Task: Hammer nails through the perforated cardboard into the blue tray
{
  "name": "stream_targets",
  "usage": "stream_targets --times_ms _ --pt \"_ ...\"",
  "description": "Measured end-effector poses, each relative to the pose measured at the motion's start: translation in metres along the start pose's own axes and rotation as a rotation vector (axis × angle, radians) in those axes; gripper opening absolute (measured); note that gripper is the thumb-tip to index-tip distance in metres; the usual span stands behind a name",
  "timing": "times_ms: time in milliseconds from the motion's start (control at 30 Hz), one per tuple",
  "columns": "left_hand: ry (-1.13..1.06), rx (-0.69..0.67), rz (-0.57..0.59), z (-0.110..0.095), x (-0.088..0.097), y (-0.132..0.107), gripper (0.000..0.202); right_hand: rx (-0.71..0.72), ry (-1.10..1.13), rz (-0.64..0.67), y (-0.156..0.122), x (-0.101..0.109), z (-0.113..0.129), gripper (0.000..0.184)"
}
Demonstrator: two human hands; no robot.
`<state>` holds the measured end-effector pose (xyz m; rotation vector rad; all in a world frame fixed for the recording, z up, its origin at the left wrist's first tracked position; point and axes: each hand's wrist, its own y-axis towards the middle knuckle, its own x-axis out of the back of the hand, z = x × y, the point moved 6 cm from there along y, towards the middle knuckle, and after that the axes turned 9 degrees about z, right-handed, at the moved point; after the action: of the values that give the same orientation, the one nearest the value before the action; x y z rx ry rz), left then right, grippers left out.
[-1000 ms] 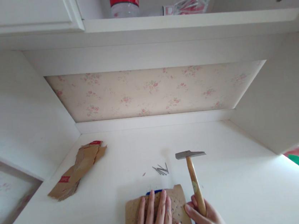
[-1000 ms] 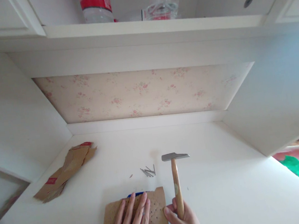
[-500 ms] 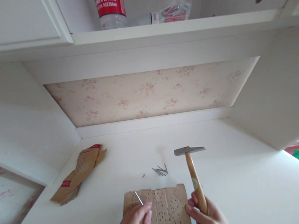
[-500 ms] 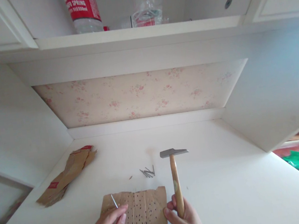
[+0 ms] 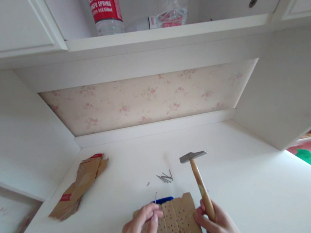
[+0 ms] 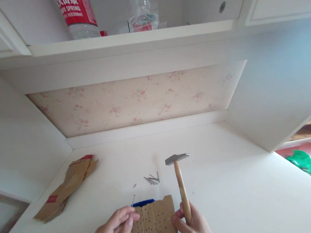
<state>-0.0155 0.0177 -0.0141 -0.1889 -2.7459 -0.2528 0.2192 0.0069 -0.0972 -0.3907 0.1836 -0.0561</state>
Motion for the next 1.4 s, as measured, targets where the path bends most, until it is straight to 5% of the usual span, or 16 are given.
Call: stream_targets --times_ms 200,333,433,633,767,900,1200,1400 --pt "-0.394 0.24 0.274 0.008 -0.009 0.023 0.051 -0.07 -0.076 0.03 -0.003 -0.008 0.008 0.029" --pt "-0.735 0.4 0.287 0.012 -0.013 0.034 0.041 -0.065 -0.171 0.057 -0.003 -0.011 0.012 0.019" --pt "-0.791 0.436 0.296 0.013 -0.02 0.035 0.033 -0.067 -0.197 0.049 -0.005 -0.01 0.016 0.02" --pt "-0.738 0.414 0.367 0.012 -0.034 0.031 0.039 -0.054 -0.229 0.019 -0.009 -0.007 0.024 0.018" --pt "-0.464 0.214 0.442 -0.002 -0.035 0.034 0.032 -0.043 -0.191 0.015 -0.007 -0.005 0.023 0.019" --pt "-0.271 0.032 0.376 -0.012 -0.028 0.037 0.026 -0.064 -0.2 0.032 -0.005 -0.005 0.019 0.021" --pt "-0.287 0.115 0.111 -0.006 -0.01 0.025 0.031 -0.075 -0.225 0.027 -0.008 -0.004 0.022 0.023" --pt "-0.055 -0.026 0.148 -0.017 -0.01 0.016 0.031 -0.057 -0.217 0.017 -0.006 -0.004 0.022 0.024"
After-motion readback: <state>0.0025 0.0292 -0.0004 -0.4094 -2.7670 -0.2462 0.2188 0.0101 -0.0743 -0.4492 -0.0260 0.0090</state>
